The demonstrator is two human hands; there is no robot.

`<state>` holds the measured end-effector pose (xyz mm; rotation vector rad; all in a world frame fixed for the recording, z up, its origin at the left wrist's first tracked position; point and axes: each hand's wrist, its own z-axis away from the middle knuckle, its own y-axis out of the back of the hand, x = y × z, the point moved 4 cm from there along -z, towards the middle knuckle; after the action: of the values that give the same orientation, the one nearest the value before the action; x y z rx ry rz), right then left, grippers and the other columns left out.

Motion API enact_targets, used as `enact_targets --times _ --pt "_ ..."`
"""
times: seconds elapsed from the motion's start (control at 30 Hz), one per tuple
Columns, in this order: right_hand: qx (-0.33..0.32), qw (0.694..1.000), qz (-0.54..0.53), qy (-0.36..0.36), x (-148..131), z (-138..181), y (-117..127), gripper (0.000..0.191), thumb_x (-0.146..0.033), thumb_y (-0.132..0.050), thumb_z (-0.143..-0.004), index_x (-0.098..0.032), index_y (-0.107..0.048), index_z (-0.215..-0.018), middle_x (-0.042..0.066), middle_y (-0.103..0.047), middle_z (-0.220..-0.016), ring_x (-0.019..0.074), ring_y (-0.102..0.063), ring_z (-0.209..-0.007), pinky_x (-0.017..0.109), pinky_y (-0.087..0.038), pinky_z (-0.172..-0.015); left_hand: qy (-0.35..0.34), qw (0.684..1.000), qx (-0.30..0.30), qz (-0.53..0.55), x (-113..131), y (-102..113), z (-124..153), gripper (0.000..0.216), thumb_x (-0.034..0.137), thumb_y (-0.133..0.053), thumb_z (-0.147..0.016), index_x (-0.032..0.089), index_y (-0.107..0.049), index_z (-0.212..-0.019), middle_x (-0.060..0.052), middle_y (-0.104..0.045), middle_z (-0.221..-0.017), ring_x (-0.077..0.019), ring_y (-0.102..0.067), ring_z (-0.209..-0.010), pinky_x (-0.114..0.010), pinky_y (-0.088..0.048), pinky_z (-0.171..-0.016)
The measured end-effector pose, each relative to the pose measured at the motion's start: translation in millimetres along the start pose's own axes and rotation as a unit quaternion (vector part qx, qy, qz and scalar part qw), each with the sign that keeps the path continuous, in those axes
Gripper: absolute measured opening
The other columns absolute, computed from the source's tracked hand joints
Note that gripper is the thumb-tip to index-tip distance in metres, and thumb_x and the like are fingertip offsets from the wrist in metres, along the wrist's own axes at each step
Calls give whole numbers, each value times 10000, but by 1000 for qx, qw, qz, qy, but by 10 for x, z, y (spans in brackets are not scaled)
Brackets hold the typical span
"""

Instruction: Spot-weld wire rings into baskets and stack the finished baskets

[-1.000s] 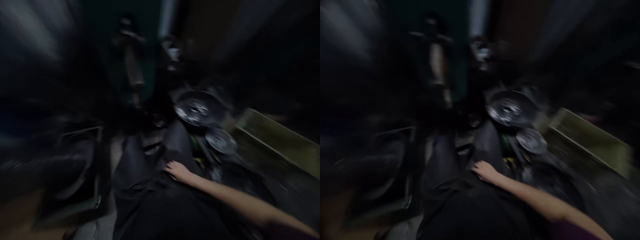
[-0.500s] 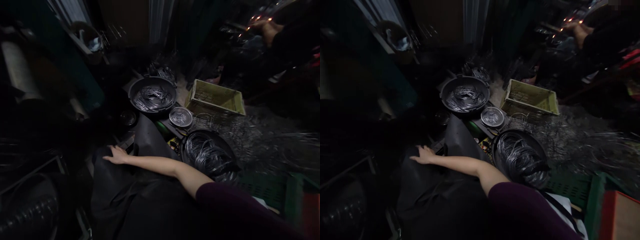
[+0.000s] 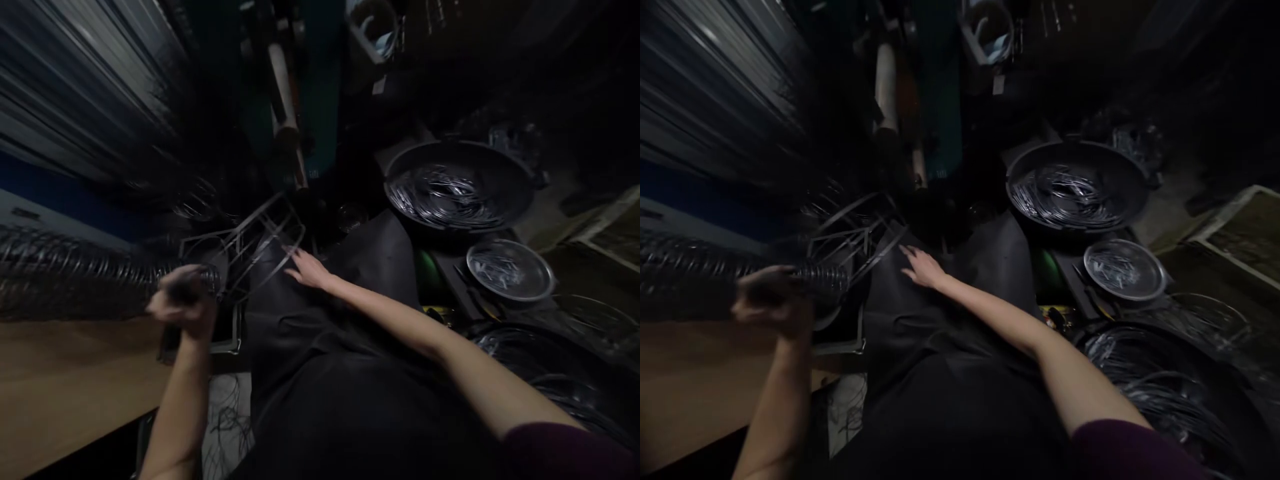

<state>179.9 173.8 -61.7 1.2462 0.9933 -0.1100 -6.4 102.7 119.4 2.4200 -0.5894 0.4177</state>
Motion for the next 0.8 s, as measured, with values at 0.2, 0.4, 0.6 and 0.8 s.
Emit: enact_targets --times 0.2,0.4,0.6,0.8 --pt "-245 954 168 48 351 1521 -596 301 -138 -460 -906 -150 -592 -1176 138 -594 -1175 225 -555 -1084 410 -366 -1000 -106 984 -139 38 185 -900 651 292 314 -451 -883 136 -616 -721 -21 -630 -605 -99 -575 -524 -203 -431 -531" --pt "-145 977 151 -32 305 1594 -299 270 -212 -456 -920 -180 -612 -1139 114 -627 -1100 222 -579 -1009 381 -427 -916 -142 949 -269 87 200 -1473 972 318 358 -469 -887 153 -614 -692 -23 -622 -563 -95 -550 -489 -202 -406 -525" --pt "-117 986 118 -26 299 1617 -138 177 -211 -509 -889 -186 -657 -982 99 -648 -1044 234 -560 -1058 412 -386 -970 -89 960 -232 126 90 -1728 620 290 335 -533 -859 142 -585 -649 -8 -607 -551 -77 -529 -473 -180 -385 -499" --pt "239 943 -56 -225 664 1469 974 284 -413 -451 -906 -180 -606 -858 41 -638 -794 171 -598 -716 283 -486 -685 -87 957 -246 125 102 -1564 735 332 380 -514 -861 159 -556 -618 4 -561 -513 -80 -502 -456 -200 -393 -504"
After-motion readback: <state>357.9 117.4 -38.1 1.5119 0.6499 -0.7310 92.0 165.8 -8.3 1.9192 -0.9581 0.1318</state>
